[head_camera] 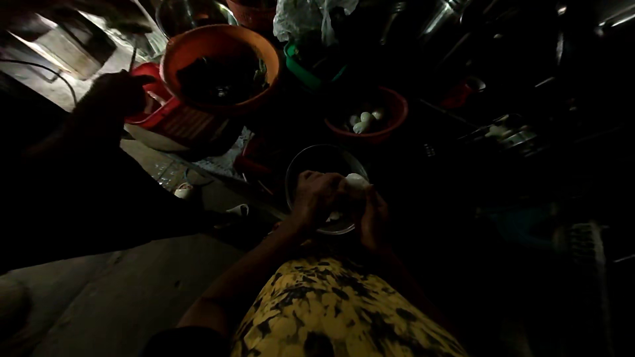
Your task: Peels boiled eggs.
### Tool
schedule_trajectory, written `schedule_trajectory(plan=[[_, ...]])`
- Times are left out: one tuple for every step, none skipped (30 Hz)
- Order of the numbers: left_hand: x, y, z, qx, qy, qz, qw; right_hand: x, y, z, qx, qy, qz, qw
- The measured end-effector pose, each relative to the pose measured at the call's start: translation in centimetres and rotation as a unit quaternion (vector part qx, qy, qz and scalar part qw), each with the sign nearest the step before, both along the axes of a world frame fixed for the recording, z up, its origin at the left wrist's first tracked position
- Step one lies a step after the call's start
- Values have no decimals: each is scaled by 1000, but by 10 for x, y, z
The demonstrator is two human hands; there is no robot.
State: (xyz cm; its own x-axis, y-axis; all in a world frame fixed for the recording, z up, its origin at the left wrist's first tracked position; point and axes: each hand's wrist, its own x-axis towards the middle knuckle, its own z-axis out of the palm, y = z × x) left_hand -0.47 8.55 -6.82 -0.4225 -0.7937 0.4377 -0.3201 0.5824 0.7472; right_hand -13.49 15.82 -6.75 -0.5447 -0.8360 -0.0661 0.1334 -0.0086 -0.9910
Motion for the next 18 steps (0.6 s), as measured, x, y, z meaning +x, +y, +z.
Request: schedule_trajectory(plan=[[-2, 0, -2, -26, -3, 12, 1000, 0, 0, 1, -2, -5, 1, 1000], [-4, 0, -5, -55, -5, 28, 998, 0, 0, 2, -2, -16, 1, 1000], [-6, 0, -7, -78, -3, 42, 996, 2, 0, 4, 1, -32, 2, 999], [-7, 0, -9, -97, -2, 50, 994, 3, 1, 8, 9, -51, 1, 999], [-7, -1, -10, -112, -5, 56, 992, 5, 1, 11, 19, -75, 0, 997], [-7, -1, -12, -125, -5, 60, 990, 7, 1, 13, 28, -99, -2, 995], [-8, -1, -13, -135, -3, 62, 989, 7, 1, 15, 33, -122, -2, 992], [-8, -1, -15, -145, -1, 63, 987, 8, 1, 16, 37, -139, -2, 990], [-9, -1, -16, -154, 2, 62, 986, 7, 2, 16, 41, -151, 2, 988], [-9, -1, -17, -160, 5, 59, 985, 6, 2, 16, 43, -159, 7, 986], [-9, -1, -16, -165, 2, 53, 985, 5, 2, 16, 50, -167, 6, 985], [-8, -1, -15, -166, -3, 44, 985, 5, 1, 18, 61, -180, -1, 982], [-6, -1, -13, -163, -10, 28, 986, 4, 0, 19, 71, -198, -6, 978], [-4, 0, -12, -158, -17, 11, 987, 3, 0, 20, 76, -222, -4, 972], [-3, 0, -11, -153, -26, -2, 988, 1, 1, 20, 76, -251, 0, 965], [-3, 0, -11, -150, -33, -12, 988, -2, 1, 20, 75, -277, 5, 958], [-2, 0, -10, -136, -39, -29, 990, -3, 0, 21, 81, -296, 6, 952], [-1, 1, -9, -114, -40, -43, 992, -4, -1, 22, 91, -313, 4, 945]])
